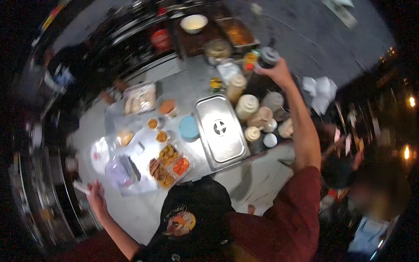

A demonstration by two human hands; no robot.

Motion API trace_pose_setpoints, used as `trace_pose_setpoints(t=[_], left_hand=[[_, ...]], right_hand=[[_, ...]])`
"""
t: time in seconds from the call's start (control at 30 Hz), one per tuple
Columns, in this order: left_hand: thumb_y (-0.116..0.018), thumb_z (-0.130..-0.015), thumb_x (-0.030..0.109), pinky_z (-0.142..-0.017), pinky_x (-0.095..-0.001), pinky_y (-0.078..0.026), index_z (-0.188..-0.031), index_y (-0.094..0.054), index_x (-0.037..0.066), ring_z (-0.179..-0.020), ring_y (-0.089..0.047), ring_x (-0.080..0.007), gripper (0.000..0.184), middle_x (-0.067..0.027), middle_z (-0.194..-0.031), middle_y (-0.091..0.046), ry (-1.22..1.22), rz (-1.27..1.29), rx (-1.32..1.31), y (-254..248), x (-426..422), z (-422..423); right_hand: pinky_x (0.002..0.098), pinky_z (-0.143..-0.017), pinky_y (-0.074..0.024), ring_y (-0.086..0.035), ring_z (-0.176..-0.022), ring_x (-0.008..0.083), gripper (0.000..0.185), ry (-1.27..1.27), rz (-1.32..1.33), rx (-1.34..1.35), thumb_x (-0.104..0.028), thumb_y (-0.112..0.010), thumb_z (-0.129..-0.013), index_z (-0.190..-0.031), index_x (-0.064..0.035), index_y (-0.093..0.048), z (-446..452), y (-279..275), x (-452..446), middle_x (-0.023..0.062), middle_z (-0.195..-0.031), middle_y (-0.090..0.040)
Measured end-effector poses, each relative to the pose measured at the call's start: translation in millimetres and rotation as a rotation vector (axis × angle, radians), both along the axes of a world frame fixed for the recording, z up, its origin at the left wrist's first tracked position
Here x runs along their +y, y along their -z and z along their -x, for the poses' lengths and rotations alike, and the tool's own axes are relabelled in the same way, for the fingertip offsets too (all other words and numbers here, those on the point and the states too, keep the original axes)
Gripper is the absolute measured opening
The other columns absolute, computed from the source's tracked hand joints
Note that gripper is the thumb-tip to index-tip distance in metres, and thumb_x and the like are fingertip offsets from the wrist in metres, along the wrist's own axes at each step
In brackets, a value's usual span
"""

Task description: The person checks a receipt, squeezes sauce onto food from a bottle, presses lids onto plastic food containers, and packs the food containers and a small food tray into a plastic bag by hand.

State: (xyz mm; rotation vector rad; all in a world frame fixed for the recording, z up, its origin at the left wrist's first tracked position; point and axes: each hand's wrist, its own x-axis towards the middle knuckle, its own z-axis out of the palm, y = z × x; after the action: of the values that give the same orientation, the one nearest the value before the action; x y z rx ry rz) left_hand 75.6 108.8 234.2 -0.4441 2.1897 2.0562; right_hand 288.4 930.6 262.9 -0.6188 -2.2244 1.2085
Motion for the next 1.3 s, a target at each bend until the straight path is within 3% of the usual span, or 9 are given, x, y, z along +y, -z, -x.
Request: trace_pose_setpoints(t=[0.17, 0.37, 0.57, 0.73, 0.83, 0.93, 1.0, 1.07, 1.3], left_hand=[[-0.08, -0.09, 0.015, -0.088, -0.0367, -0.057, -0.121, -0.048, 0.004, -0.102, -0.068, -0.0197, 0.046, -0.0112, -0.113, -0.069, -0.043, -0.041, 0.016, -27, 24, -4], [-0.079, -0.09, 0.014, -0.072, -0.028, -0.057, -0.094, -0.05, 0.012, -0.087, -0.07, -0.0151, 0.03, -0.0103, -0.105, -0.073, -0.027, -0.125, 0.003, -47, 57, -2], [-0.083, -0.087, 0.015, -0.073, -0.029, -0.057, -0.091, -0.049, 0.012, -0.088, -0.07, -0.0162, 0.033, -0.01, -0.104, -0.074, 0.046, -0.055, 0.003, -47, 66, 5], [-0.086, -0.08, 0.011, -0.075, -0.0287, -0.056, -0.092, -0.062, 0.003, -0.081, -0.069, -0.0134, 0.028, -0.0102, -0.096, -0.075, 0.18, 0.16, 0.121, -62, 84, 9], [-0.087, -0.076, 0.009, -0.074, -0.029, -0.054, -0.086, -0.071, -0.003, -0.079, -0.069, -0.0134, 0.023, -0.009, -0.089, -0.075, 0.315, 0.328, 0.269, -63, 102, 12], [-0.085, -0.078, 0.01, -0.073, -0.0301, -0.055, -0.09, -0.072, -0.001, -0.078, -0.069, -0.0136, 0.022, -0.0072, -0.089, -0.076, 0.418, 0.304, 0.331, -43, 112, 11], [-0.085, -0.081, 0.01, -0.073, -0.0307, -0.055, -0.095, -0.072, 0.001, -0.078, -0.07, -0.0137, 0.021, -0.007, -0.089, -0.076, 0.451, 0.461, 0.295, -36, 119, 6], [-0.085, -0.082, 0.01, -0.074, -0.0301, -0.055, -0.091, -0.072, 0.0, -0.079, -0.069, -0.0133, 0.019, -0.0063, -0.087, -0.074, 0.442, 0.471, 0.349, -29, 130, -7], [-0.083, -0.082, -0.002, -0.071, -0.0355, -0.055, -0.072, -0.046, 0.007, -0.082, -0.071, -0.025, 0.04, -0.0116, -0.092, -0.078, 0.547, 0.355, 0.875, 31, 115, -28]], right_hand=[[0.0352, -0.092, -0.0562, -0.065, -0.107, 0.0182, 0.057, -0.258, 0.299, -0.279, 0.004, -0.088, -0.066, -0.118, -0.0019, -0.064, 14, 45, 21, 0.0049, -0.111, -0.068], [0.0385, -0.1, -0.052, -0.065, -0.114, 0.021, 0.079, -0.346, 0.183, -0.436, 0.01, -0.086, -0.053, -0.128, -0.0036, -0.063, 26, 66, 7, 0.0056, -0.12, -0.069], [0.0387, -0.104, -0.0509, -0.063, -0.119, 0.0227, 0.102, -0.439, -0.015, -0.594, 0.012, -0.083, -0.049, -0.145, -0.0035, -0.053, 16, 59, 37, 0.0075, -0.127, -0.066], [0.0346, -0.105, -0.0496, -0.064, -0.12, 0.0245, 0.061, -0.091, -0.308, -0.273, 0.013, -0.06, -0.088, -0.147, 0.0011, -0.051, -32, -31, 5, 0.0153, -0.129, -0.066], [0.0335, -0.102, -0.0505, -0.066, -0.114, 0.0209, 0.043, -0.002, -0.177, 0.042, 0.005, -0.054, -0.098, -0.141, 0.0032, -0.056, -11, -101, -178, 0.0161, -0.125, -0.067], [0.0374, -0.092, -0.055, -0.067, -0.106, 0.0226, 0.044, -0.344, -0.178, 0.319, 0.011, -0.052, -0.091, -0.134, 0.002, -0.06, 17, -46, -290, 0.0152, -0.128, -0.065], [0.036, -0.095, -0.0547, -0.063, -0.121, 0.0262, 0.054, -0.388, -0.092, 0.071, 0.006, -0.063, -0.087, -0.139, -0.0087, -0.061, 55, -18, -371, 0.0145, -0.136, -0.063], [0.0413, -0.106, -0.0477, -0.052, -0.137, 0.0314, 0.058, -0.49, -0.503, 0.035, -0.002, -0.072, -0.086, -0.141, -0.0132, -0.06, 94, 10, -422, 0.0105, -0.148, -0.055], [0.0397, -0.085, -0.0514, -0.062, -0.106, 0.0257, 0.036, -0.481, -0.651, -0.015, -0.009, -0.07, -0.084, -0.12, -0.0133, -0.072, 126, 53, -458, 0.0031, -0.121, -0.067]])
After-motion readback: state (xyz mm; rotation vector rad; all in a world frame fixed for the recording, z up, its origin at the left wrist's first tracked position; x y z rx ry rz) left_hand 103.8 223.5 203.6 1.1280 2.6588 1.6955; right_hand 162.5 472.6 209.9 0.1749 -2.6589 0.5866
